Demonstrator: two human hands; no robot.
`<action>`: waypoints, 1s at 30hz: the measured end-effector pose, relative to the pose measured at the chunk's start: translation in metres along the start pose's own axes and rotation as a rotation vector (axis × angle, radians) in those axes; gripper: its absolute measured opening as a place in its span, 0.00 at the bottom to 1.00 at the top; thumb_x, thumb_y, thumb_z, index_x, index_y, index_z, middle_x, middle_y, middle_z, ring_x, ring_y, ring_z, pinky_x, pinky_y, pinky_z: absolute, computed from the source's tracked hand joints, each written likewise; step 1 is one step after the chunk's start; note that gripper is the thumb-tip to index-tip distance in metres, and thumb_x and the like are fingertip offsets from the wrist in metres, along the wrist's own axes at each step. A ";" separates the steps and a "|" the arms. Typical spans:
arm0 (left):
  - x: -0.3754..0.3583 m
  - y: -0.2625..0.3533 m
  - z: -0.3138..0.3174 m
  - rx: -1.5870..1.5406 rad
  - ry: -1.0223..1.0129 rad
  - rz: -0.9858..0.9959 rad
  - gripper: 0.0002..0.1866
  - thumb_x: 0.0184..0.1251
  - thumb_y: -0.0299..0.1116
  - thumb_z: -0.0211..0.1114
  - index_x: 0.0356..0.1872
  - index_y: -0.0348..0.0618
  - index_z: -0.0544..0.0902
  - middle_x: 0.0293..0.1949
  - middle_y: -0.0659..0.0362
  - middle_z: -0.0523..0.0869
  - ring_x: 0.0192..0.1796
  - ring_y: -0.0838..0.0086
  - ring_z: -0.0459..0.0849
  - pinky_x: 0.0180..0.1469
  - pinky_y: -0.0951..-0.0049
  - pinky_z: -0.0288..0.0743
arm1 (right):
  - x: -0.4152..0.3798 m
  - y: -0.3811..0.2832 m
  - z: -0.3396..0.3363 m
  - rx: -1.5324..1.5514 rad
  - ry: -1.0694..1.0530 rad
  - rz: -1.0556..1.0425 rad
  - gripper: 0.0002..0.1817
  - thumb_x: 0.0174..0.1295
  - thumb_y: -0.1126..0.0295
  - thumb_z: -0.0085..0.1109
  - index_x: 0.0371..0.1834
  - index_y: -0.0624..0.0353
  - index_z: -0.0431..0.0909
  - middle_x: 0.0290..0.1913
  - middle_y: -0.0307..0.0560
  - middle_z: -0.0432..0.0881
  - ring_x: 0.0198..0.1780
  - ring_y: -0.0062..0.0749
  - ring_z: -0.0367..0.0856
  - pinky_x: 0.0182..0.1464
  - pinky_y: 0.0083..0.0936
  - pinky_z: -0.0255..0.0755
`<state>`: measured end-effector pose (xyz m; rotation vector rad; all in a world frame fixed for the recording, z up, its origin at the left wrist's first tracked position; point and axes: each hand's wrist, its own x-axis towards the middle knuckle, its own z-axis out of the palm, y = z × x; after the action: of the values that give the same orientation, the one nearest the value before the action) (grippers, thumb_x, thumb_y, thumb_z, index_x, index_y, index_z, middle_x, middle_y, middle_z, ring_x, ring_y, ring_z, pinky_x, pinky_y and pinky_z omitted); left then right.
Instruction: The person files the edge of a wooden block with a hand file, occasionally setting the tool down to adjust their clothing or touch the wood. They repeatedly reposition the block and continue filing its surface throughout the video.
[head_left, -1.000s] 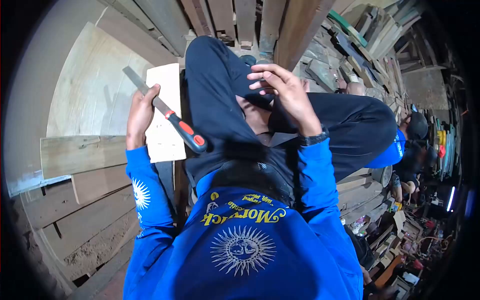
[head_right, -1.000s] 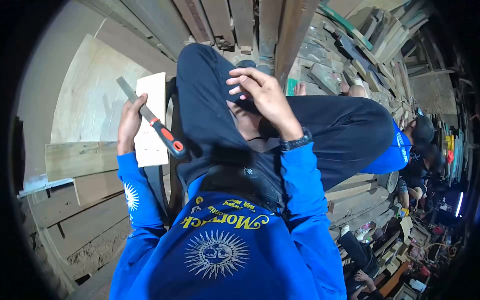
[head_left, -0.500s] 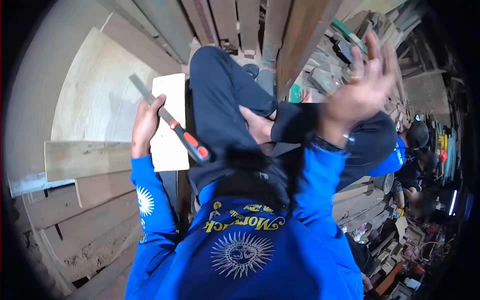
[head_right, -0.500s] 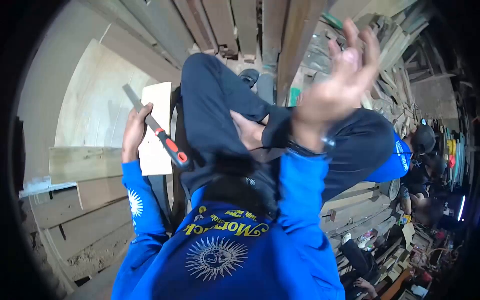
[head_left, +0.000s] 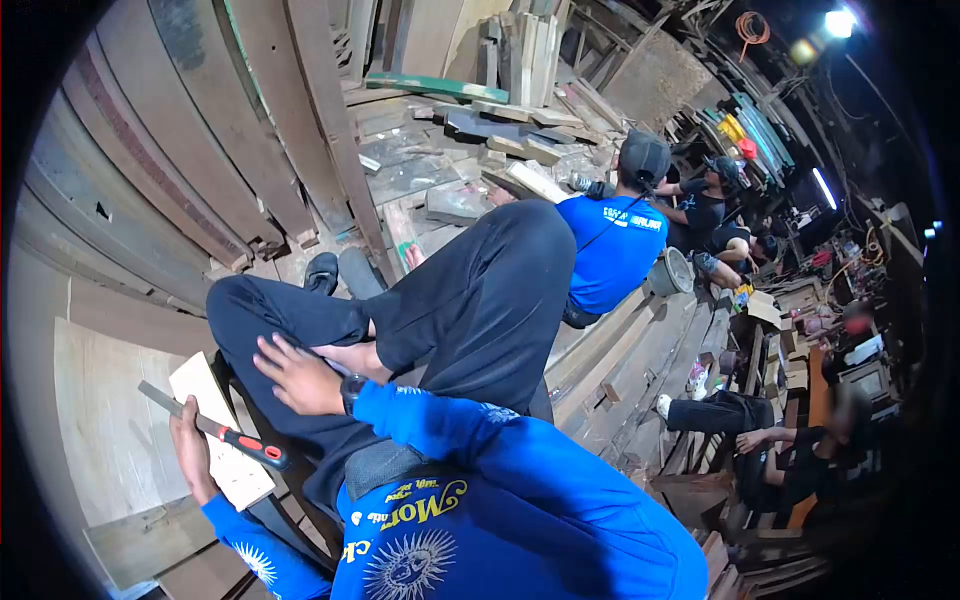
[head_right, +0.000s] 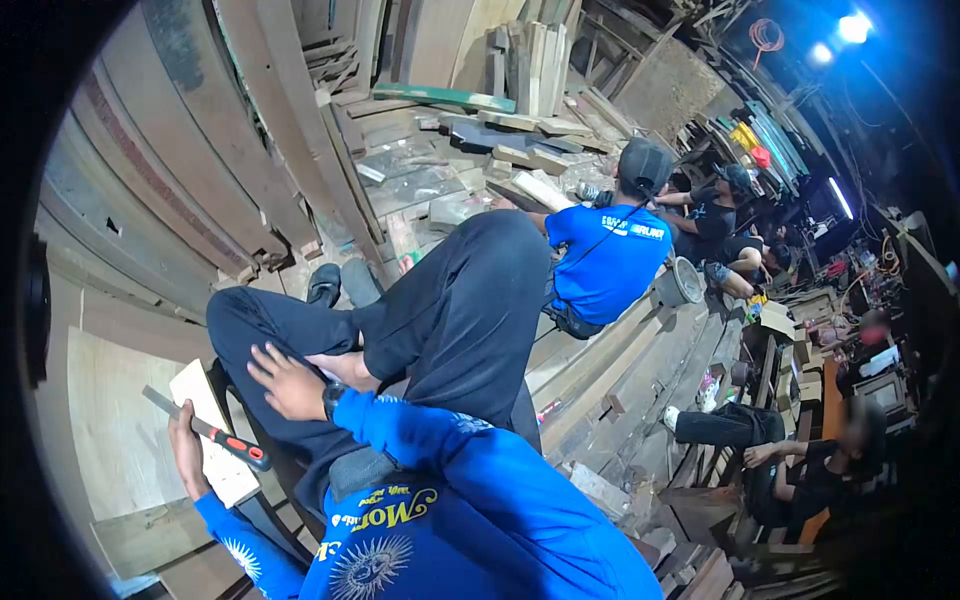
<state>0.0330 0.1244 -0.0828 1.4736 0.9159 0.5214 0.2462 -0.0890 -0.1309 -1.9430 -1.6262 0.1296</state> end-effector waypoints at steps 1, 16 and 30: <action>-0.002 0.004 0.003 -0.002 -0.003 0.007 0.21 0.83 0.44 0.64 0.51 0.30 0.82 0.44 0.62 0.80 0.46 0.76 0.74 0.53 0.71 0.70 | -0.012 -0.007 -0.002 -0.059 -0.028 -0.044 0.35 0.66 0.66 0.64 0.78 0.64 0.71 0.83 0.68 0.61 0.81 0.70 0.63 0.75 0.55 0.68; -0.004 0.005 0.010 0.028 0.070 0.076 0.19 0.82 0.44 0.62 0.44 0.32 0.80 0.38 0.65 0.76 0.41 0.77 0.70 0.46 0.68 0.66 | 0.058 -0.011 0.000 -0.107 0.026 -0.009 0.18 0.60 0.64 0.67 0.52 0.58 0.82 0.64 0.55 0.79 0.65 0.55 0.77 0.57 0.54 0.73; 0.001 0.000 0.004 0.030 0.000 0.028 0.21 0.83 0.46 0.62 0.46 0.31 0.80 0.38 0.64 0.74 0.42 0.78 0.69 0.47 0.71 0.67 | 0.009 -0.020 -0.035 0.088 -0.439 0.239 0.16 0.66 0.64 0.64 0.51 0.65 0.84 0.42 0.67 0.88 0.41 0.68 0.88 0.45 0.59 0.81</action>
<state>0.0363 0.1226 -0.0833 1.5152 0.9077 0.5305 0.2468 -0.0926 -0.0897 -2.1360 -1.6055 0.7556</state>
